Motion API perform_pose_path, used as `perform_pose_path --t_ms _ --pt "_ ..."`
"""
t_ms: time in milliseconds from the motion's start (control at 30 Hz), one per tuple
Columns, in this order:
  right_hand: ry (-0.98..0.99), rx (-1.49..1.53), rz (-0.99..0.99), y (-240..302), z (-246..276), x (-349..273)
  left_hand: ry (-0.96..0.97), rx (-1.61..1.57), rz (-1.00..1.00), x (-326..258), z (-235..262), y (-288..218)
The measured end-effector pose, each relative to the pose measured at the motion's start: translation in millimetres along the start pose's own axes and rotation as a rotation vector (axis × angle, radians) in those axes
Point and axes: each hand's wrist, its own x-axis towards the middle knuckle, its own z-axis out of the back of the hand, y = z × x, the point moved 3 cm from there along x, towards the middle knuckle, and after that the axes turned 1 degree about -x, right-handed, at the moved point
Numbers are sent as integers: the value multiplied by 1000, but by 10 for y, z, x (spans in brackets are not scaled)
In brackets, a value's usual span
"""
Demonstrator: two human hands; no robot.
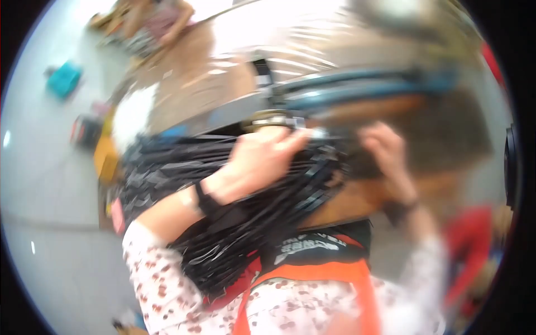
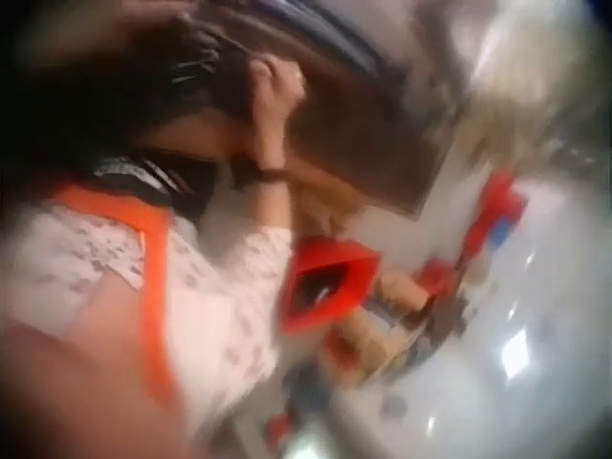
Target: Sorting and arranging black wire hangers onto an industrial assembly rack or jig.
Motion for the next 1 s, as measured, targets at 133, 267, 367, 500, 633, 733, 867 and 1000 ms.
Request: perform_pose_path --t_ms 133,267,367,500,633,733,867,1000 --pt "-68 -205 -45 421 300 -67 -9 -65 -55 80 84 -38" --pt "-76 -693 358 230 153 -96 90 -87 -2 -22 290 -4" --pt "-137 -698 372 438 248 -106 138 -77 -31 154 368 -96" --pt "14 -323 379 810 379 371 214 73 -63 425 456 -77" --pt "-131 -305 98 -258 707 399 51 46 -164 709 543 190" --pt "-333 -360 270 -202 876 404 13 23 -237 852 696 156" --pt "-183 -355 314 -85 1130 516 36 6 -259 1102 471 31" --pt "-192 -322 548 -73 825 643 35 79 -306 1249 243 13"
